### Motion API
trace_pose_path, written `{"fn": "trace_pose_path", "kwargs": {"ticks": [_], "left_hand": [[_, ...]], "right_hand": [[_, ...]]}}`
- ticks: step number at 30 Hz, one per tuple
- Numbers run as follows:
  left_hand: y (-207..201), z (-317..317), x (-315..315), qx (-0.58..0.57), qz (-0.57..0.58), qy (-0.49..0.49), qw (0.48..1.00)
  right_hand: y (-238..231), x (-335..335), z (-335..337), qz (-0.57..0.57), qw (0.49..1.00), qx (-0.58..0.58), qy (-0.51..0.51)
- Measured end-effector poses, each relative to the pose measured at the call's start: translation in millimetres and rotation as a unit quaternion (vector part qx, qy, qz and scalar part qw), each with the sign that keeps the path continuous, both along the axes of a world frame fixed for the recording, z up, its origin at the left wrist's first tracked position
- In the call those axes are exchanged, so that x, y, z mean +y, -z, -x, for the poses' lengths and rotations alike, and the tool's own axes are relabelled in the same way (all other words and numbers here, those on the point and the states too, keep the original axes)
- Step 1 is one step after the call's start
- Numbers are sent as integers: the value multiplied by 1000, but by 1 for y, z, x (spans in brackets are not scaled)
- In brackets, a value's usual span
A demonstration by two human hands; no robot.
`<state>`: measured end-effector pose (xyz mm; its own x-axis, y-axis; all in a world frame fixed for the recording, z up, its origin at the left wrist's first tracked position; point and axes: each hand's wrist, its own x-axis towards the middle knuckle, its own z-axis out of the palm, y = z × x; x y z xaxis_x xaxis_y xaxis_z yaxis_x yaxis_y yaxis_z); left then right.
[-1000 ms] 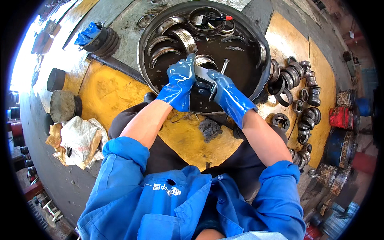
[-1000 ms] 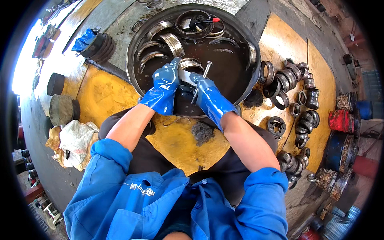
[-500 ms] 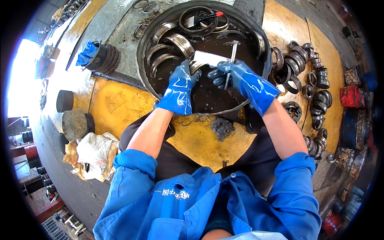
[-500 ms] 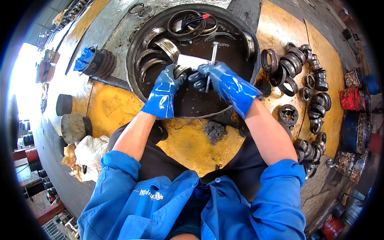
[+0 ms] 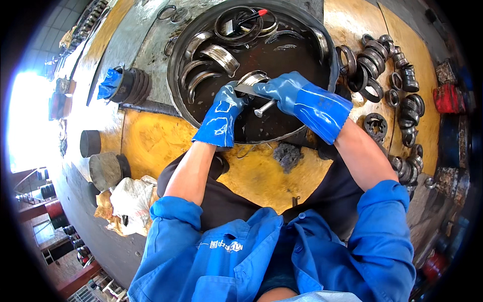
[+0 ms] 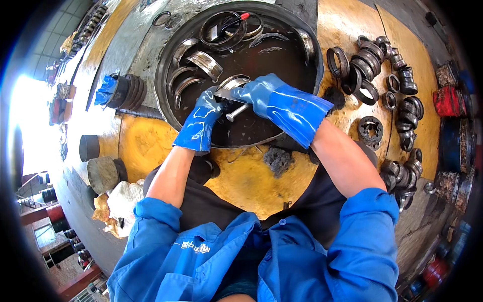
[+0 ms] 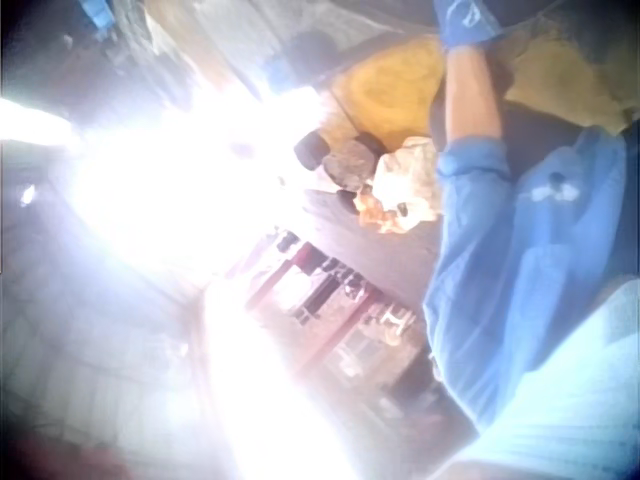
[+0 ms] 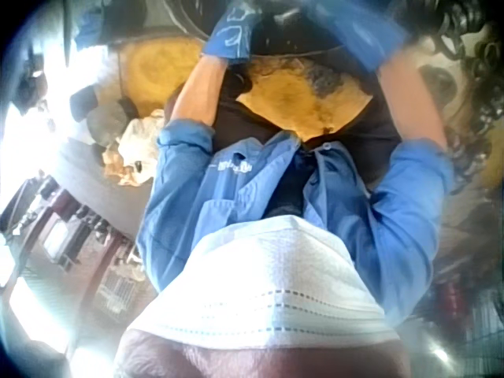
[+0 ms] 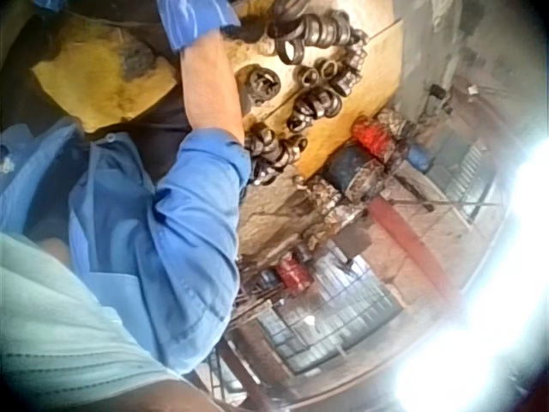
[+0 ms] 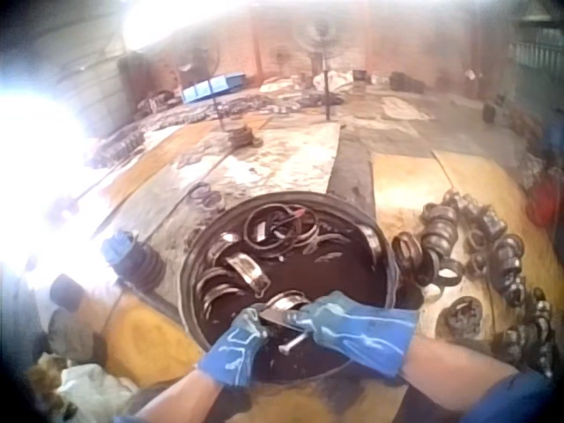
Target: The person cleans curved metal bearing components in a basin of oil using a brush and a small metal scraper, handling each part to remove residue and grime.
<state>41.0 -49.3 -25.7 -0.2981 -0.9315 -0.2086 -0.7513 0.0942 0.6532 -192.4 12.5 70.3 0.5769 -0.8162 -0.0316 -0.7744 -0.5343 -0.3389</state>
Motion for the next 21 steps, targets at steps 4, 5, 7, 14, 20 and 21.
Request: {"fn": "trace_pose_path", "kwargs": {"ticks": [4,5,7,14,20,21], "left_hand": [[-10,4,1,11,-24,4,1000],[-12,5,1,13,-39,-4,999],[-12,5,0,15,-54,-11,998],[7,0,-5,112,-73,-12,991],[-33,7,14,93,-55,-37,993],[-24,4,12,89,-46,-35,994]], "right_hand": [[-3,1,-6,-52,997,39,35],[0,0,-5,-52,997,38,36],[11,-3,-1,-15,999,-30,31],[86,0,5,161,967,-148,126],[44,2,-9,-346,632,-536,440],[53,4,-9,-348,630,-536,442]]}}
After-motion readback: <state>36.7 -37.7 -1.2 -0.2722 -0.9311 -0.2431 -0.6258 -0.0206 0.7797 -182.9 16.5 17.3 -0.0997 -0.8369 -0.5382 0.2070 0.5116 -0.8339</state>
